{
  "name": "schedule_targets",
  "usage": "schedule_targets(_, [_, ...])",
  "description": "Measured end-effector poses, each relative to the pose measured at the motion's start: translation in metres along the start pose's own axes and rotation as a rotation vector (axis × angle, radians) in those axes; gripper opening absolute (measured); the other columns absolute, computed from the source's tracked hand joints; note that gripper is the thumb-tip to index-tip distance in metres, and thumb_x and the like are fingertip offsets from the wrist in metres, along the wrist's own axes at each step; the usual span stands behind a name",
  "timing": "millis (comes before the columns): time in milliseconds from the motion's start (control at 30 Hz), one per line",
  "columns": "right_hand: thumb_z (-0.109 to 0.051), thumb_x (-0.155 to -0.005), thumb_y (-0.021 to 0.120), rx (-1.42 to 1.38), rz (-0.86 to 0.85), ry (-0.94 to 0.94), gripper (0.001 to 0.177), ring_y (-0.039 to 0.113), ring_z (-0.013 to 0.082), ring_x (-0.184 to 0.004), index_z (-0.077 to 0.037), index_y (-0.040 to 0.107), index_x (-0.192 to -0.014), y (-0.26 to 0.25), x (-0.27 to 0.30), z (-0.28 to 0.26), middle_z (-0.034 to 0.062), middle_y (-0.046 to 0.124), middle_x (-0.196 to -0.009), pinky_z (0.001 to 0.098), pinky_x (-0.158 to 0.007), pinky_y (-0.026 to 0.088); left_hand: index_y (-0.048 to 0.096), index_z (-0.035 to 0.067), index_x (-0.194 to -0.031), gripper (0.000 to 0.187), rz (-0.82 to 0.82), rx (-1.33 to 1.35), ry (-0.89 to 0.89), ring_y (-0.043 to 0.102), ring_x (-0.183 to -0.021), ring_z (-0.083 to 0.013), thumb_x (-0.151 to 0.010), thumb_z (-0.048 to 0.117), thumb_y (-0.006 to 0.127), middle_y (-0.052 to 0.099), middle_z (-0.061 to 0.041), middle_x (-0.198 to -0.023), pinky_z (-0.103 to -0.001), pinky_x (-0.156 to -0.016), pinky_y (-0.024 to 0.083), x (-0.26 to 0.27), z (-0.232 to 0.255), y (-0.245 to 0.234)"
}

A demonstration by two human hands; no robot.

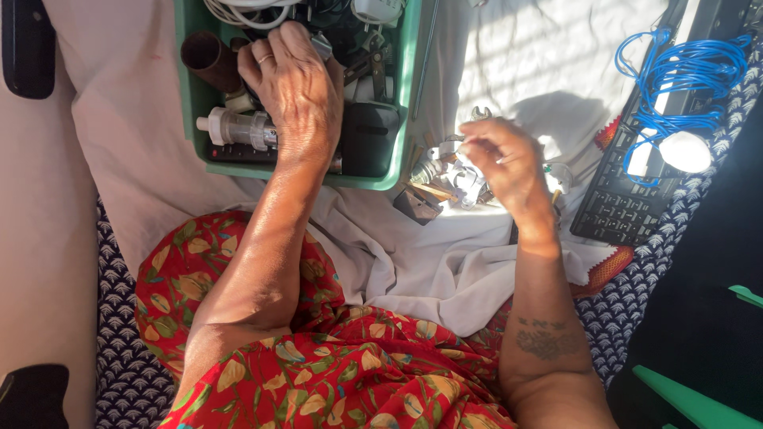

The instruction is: The person sits on a mat and sorts small hardware items from a green plastic bin. They pick up various metal and plastic parts, examine them, and place them into piles or back into the bin.

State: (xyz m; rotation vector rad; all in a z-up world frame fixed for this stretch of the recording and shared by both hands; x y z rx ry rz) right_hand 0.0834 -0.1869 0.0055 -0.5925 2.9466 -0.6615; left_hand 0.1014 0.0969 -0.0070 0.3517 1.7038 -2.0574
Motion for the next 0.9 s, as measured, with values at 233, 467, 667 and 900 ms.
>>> schedule_targets(233, [-0.007, -0.081, 0.079, 0.395, -0.195, -0.156, 0.033, 0.068, 0.0267, -0.098, -0.009, 0.074, -0.113, 0.042, 0.007, -0.002, 0.0117, 0.063, -0.116, 0.0377, -0.083, 0.055, 0.056, -0.004, -0.114, 0.039, -0.102, 0.058, 0.036, 0.056, -0.105, -0.0371, -0.092, 0.025, 0.071, 0.060, -0.019, -0.106, -0.063, -0.111, 0.029, 0.002, 0.016, -0.015])
schedule_targets(467, [-0.007, -0.078, 0.079, 0.471, -0.163, -0.150, 0.035, 0.067, 0.0341, -0.100, -0.008, 0.073, -0.112, 0.054, 0.011, 0.001, 0.0160, 0.057, -0.125, 0.0420, -0.083, 0.054, 0.061, 0.001, -0.118, 0.025, -0.140, 0.084, 0.046, 0.058, -0.108, -0.0358, -0.099, 0.016, 0.070, 0.064, -0.016, -0.107, -0.059, -0.110, 0.033, -0.001, 0.005, -0.020])
schedule_targets(667, [-0.013, -0.090, 0.077, 0.400, -0.162, -0.141, 0.038, 0.066, 0.0305, -0.099, -0.007, 0.063, -0.125, 0.048, 0.013, 0.012, 0.0136, 0.061, -0.113, 0.0422, -0.088, 0.053, 0.061, 0.000, -0.120, 0.026, -0.059, 0.035, 0.046, 0.056, -0.112, -0.0364, -0.100, 0.014, 0.070, 0.062, -0.017, -0.113, -0.057, -0.114, 0.032, 0.004, 0.010, -0.010])
schedule_targets(900, [-0.018, -0.106, 0.059, -0.345, -0.146, 0.173, 0.043, 0.063, 0.0127, -0.107, -0.006, 0.052, -0.147, 0.016, 0.005, 0.013, 0.0054, 0.063, -0.127, 0.0303, -0.089, 0.054, 0.062, 0.003, -0.116, 0.024, -0.069, -0.050, 0.051, 0.054, -0.113, -0.0364, -0.099, 0.020, 0.064, 0.060, -0.017, -0.113, -0.063, -0.112, 0.025, 0.004, -0.003, -0.005])
Point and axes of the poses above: each hand's wrist, its own x-axis away from the middle knuckle, its own y-axis out of the palm, z = x × y, the point moved 5 cm from there along -x, towards the middle knuckle
